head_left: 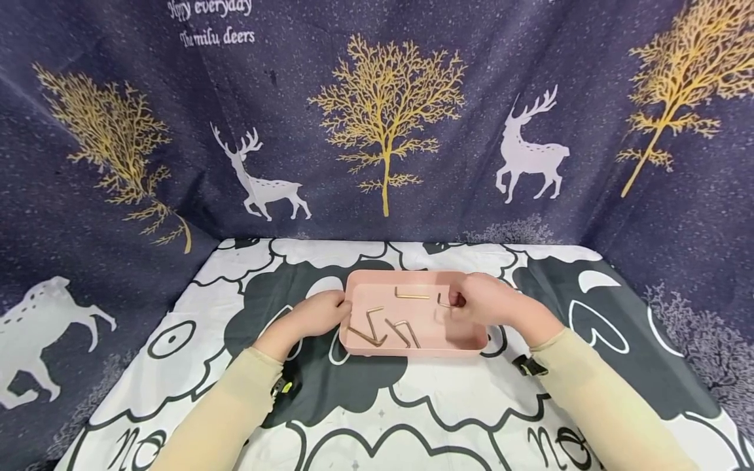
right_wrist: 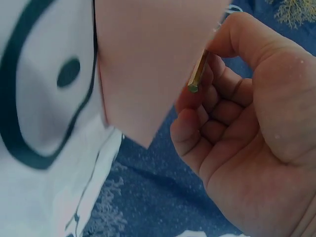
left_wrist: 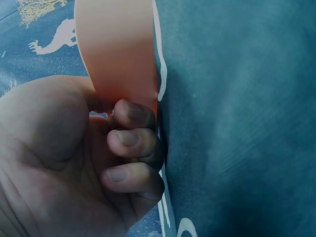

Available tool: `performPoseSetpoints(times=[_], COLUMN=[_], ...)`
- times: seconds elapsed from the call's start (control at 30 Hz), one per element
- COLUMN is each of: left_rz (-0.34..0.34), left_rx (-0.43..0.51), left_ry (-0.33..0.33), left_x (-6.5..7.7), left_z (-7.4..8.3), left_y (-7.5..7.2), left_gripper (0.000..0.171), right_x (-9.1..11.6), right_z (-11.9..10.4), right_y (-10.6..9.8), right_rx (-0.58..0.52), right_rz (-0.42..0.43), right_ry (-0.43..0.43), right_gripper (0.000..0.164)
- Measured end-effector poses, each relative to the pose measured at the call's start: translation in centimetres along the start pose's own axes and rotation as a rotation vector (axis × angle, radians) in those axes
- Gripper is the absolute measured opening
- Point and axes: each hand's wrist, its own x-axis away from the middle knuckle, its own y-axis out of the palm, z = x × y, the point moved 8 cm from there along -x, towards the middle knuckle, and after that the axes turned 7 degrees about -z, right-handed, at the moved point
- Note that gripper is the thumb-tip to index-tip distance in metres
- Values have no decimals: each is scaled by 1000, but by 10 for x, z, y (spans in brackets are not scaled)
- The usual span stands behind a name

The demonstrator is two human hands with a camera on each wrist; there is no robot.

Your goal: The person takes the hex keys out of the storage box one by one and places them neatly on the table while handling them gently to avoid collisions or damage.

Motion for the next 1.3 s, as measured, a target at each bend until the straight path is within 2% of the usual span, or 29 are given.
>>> performPoseSetpoints(times=[0.3, 0.8, 0.97, 1.3], left_rz=[-2, -5, 0, 14], left_rx=[-7, -23, -13, -20], left_ry=[-9, -18, -14, 3], left_x=[-2, -6, -3, -2], left_z=[-4, -8, -5, -3], left_y=[2, 4, 2, 2], left_gripper=[38, 38, 37, 37], right_x=[6, 15, 18, 20], right_z=[21, 62, 74, 86], right_y=[-20, -37, -40, -38], right_rx=[-18, -6, 0, 2], right_rz=[21, 81, 110, 135], right_ry=[39, 192, 241, 251], right_gripper=[16, 7, 3, 6])
